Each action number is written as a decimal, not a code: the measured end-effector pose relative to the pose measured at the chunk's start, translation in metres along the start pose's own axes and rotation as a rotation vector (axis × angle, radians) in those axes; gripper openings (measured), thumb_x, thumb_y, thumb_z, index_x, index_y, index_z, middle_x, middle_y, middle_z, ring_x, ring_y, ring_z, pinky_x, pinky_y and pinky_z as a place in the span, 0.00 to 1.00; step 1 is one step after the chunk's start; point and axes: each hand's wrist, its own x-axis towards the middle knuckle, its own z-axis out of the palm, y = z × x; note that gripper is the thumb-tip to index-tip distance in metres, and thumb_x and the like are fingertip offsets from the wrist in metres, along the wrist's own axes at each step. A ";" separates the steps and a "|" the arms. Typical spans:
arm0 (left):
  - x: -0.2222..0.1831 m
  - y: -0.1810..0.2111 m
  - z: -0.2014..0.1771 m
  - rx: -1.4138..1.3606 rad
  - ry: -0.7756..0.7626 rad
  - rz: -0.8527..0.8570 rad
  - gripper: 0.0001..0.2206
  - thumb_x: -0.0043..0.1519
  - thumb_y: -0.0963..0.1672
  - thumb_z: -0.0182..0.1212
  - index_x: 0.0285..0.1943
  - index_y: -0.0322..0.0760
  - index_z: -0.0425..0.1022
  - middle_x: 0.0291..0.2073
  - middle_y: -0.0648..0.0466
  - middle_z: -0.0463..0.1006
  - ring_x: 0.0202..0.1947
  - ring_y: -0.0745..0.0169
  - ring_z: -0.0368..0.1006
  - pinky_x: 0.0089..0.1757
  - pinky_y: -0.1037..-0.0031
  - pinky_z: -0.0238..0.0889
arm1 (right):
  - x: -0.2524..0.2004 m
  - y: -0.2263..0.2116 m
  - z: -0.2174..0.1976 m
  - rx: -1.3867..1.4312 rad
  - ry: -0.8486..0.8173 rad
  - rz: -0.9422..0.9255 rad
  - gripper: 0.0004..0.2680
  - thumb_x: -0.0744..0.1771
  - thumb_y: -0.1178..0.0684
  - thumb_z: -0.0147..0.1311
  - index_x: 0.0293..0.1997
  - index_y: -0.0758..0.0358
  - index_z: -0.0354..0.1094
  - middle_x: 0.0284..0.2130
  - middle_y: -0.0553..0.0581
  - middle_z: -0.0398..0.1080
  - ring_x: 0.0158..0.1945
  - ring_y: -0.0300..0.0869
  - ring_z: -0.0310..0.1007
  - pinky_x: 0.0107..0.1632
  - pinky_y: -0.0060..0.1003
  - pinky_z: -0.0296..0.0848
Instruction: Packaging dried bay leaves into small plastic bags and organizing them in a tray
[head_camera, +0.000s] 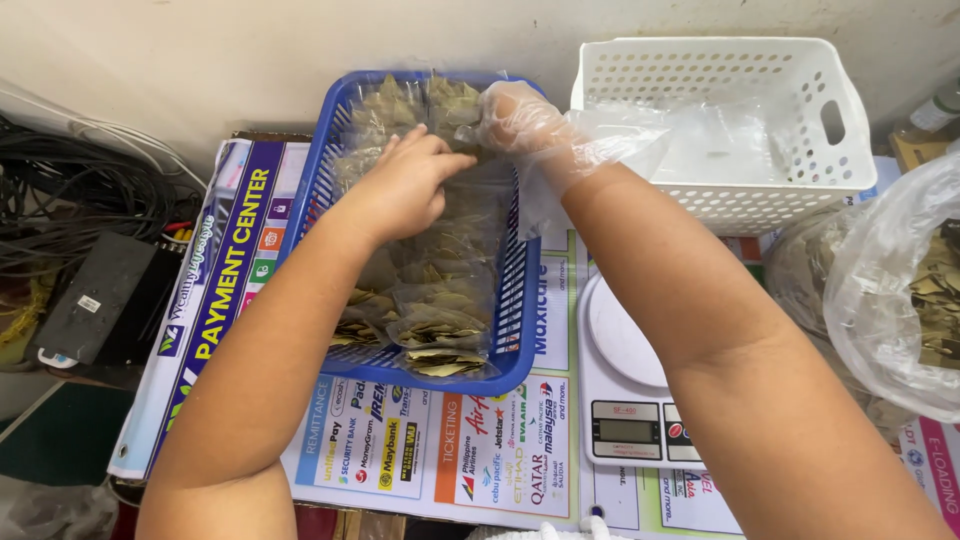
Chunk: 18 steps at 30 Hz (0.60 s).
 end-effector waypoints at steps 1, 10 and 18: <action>-0.008 0.008 -0.011 -0.038 0.059 0.008 0.30 0.59 0.35 0.49 0.74 0.45 0.64 0.66 0.42 0.62 0.74 0.29 0.45 0.68 0.39 0.35 | 0.001 0.001 0.000 0.097 0.026 0.011 0.05 0.68 0.52 0.58 0.37 0.61 0.74 0.32 0.53 0.74 0.33 0.43 0.71 0.41 0.36 0.75; -0.115 0.080 -0.026 0.087 0.271 -0.008 0.29 0.58 0.44 0.61 0.73 0.44 0.64 0.72 0.42 0.58 0.74 0.34 0.43 0.68 0.44 0.34 | 0.028 0.015 -0.012 -0.127 -0.069 0.219 0.06 0.69 0.58 0.51 0.34 0.63 0.72 0.27 0.55 0.70 0.29 0.42 0.71 0.37 0.37 0.78; -0.154 0.105 0.085 0.180 0.294 0.018 0.57 0.51 0.71 0.61 0.84 0.58 0.36 0.80 0.42 0.21 0.79 0.34 0.15 0.68 0.38 0.21 | 0.006 0.009 -0.018 0.135 -0.115 0.589 0.08 0.71 0.51 0.47 0.48 0.62 0.71 0.45 0.57 0.70 0.48 0.46 0.71 0.56 0.43 0.72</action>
